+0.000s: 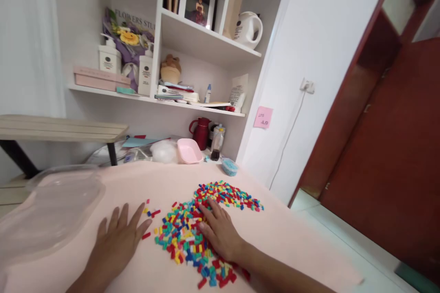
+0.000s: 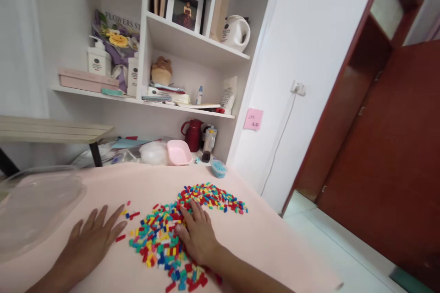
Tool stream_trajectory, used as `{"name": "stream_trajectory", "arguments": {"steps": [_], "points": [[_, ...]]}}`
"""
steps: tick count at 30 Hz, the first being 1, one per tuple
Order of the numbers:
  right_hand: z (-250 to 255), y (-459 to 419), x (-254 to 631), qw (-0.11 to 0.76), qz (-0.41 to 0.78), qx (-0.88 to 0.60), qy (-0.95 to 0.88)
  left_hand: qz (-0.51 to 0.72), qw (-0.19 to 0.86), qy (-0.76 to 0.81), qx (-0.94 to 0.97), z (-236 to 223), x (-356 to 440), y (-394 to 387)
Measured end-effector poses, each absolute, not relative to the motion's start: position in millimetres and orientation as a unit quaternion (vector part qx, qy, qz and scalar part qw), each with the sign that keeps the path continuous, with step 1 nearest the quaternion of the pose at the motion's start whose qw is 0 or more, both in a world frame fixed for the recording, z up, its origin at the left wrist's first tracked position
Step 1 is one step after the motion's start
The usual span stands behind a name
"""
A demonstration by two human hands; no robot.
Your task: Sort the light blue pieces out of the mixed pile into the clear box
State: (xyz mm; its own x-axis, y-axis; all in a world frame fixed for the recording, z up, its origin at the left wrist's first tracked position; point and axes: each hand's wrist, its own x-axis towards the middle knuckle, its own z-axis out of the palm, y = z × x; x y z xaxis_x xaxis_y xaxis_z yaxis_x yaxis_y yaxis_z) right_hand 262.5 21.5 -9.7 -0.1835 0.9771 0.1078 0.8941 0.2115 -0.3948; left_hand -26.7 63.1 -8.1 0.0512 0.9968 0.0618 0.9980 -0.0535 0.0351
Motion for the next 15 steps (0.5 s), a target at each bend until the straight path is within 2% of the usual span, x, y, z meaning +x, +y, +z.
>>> {"name": "stream_trajectory", "arguments": {"steps": [9,12,15], "points": [[22.9,42.2,202.7,0.235,0.172,-0.491,-0.821,-0.032,0.006,-0.691,-0.723,-6.3,-29.1,60.3],[35.3,44.7,233.3,0.263,0.117,-0.502,-0.816,-0.047,0.014,-0.689,-0.723,-15.5,-34.2,65.8],[35.9,47.4,295.5,0.26,0.016,-0.591,-0.763,-0.06,0.03,-0.684,-0.727,-28.7,-40.8,74.1]]}}
